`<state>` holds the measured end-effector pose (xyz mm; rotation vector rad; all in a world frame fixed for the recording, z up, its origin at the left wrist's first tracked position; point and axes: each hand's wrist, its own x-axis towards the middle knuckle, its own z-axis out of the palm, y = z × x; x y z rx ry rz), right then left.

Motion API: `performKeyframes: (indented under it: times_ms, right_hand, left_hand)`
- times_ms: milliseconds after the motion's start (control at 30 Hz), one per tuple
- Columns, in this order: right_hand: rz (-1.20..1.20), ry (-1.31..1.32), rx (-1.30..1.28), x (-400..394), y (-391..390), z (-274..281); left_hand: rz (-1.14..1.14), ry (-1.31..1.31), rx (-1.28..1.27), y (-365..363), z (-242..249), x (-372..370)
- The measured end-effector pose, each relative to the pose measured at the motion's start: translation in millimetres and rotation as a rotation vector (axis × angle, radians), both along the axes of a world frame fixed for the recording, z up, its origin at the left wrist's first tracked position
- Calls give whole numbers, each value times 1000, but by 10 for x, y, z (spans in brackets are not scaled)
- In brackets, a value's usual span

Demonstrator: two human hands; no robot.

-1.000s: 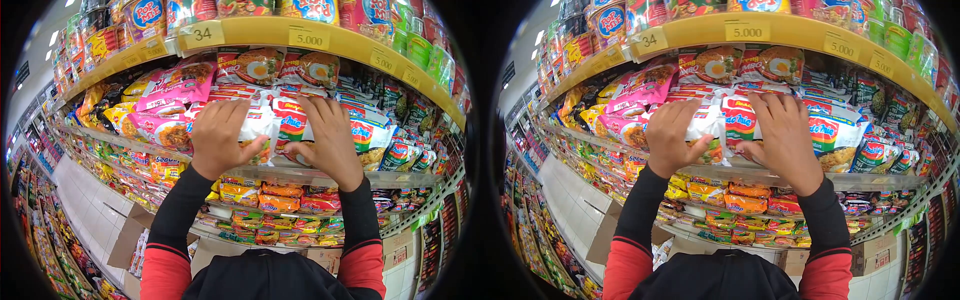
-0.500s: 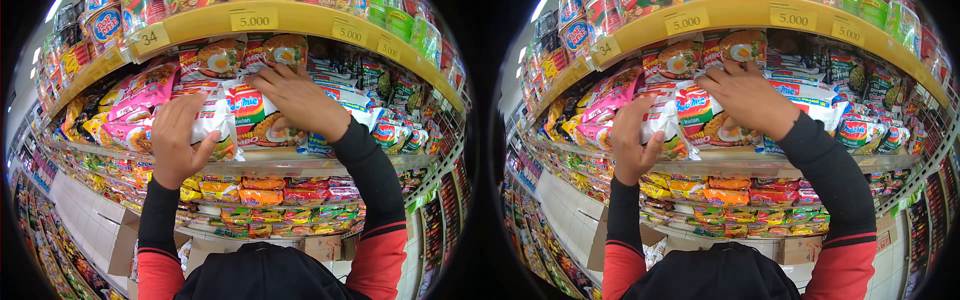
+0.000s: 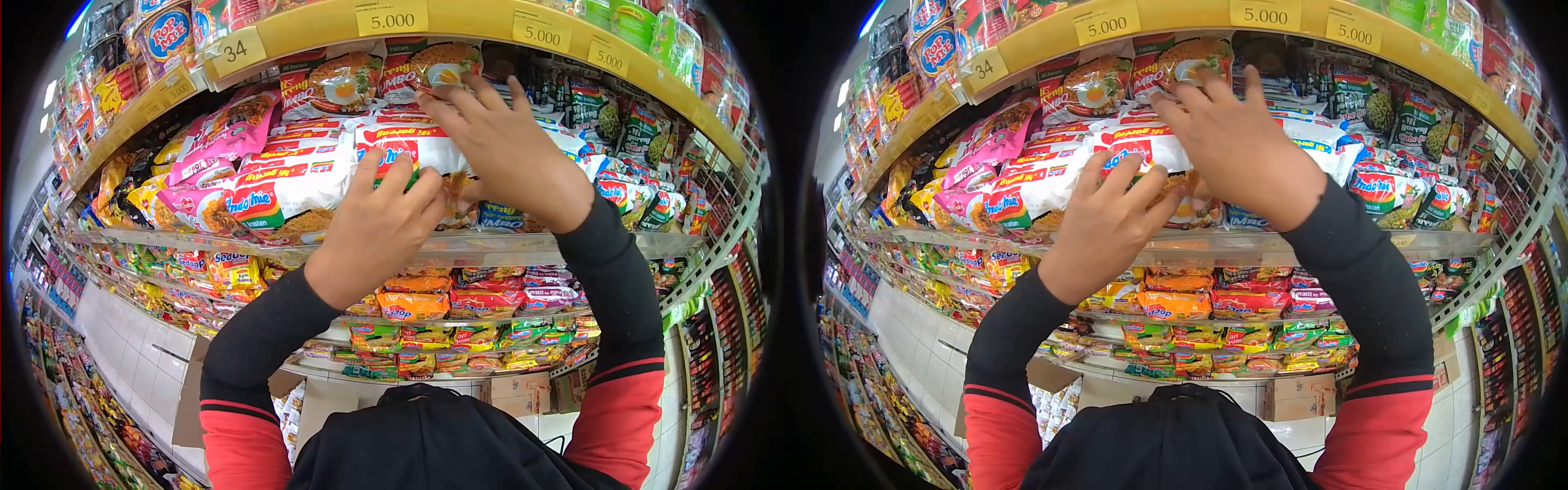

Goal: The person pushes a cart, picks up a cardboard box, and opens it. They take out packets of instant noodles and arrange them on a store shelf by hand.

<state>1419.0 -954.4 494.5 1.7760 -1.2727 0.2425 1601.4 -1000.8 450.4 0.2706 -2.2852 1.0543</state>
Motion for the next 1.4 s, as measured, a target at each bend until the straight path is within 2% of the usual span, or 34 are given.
performKeyframes:
  times_ms: [133, 200, 300, 400, 467, 533, 733, 833, 867, 933, 967, 1033, 1100, 1200, 1233, 1300, 1333, 1400]
  right_hand:
    - [-90, -53, 59, -49, -11, -71]
    - [-74, -83, -49, -56, -58, -133]
    - [-129, -95, -52, -33, -45, -202]
    - [-12, -200, 7, 28, 147, -165]
    - [-21, -226, 38, 48, 350, -97]
    - [56, -378, -35, -10, 553, -104]
    - [145, -524, -215, -127, 815, -382]
    - [375, -529, -353, -95, 805, -581]
    - [455, -519, -329, -45, 827, -682]
    - [679, -525, -253, 85, 809, -966]
    - [825, -539, -197, 180, 751, -1145]
    - [1023, -512, 104, 428, 634, -1416]
    - [1151, -599, 296, 772, 399, -1865]
    - [1169, -729, 621, 1217, 170, -2673]
    - [1212, -727, 665, 1350, 134, -2906]
    - [1114, -778, 914, 1589, 85, -3317]
    - [1144, -762, 947, 1716, 59, -3489]
    - [1123, -719, 1077, 1982, 1, -3806]
  left_hand:
    - [-11, 18, -27, -130, -36, -134]
    - [-71, 17, 27, -161, -46, -179]
    - [-62, 15, 27, -138, -76, -185]
    - [-78, 51, 73, -90, -123, -149]
    - [-73, 61, 129, -29, -161, -107]
    - [-71, 71, 185, 45, -201, -60]
    - [-90, 73, 326, 300, -257, 167]
    - [-178, 42, 429, 508, -371, 441]
    - [-156, 49, 435, 573, -469, 568]
    - [-303, 39, 771, 675, -731, 868]
    - [-271, 58, 785, 703, -890, 1052]
    - [-174, 248, 1042, 743, -1283, 1479]
    - [86, 621, 1138, 904, -1718, 1934]
    - [593, 1010, 1023, 1268, -2357, 2556]
    - [650, 1039, 1018, 1412, -2593, 2750]
    - [1013, 1083, 990, 1754, -3063, 3044]
    - [1052, 1110, 983, 1909, -3215, 3120]
    - [1266, 908, 1105, 2165, -3494, 3215]
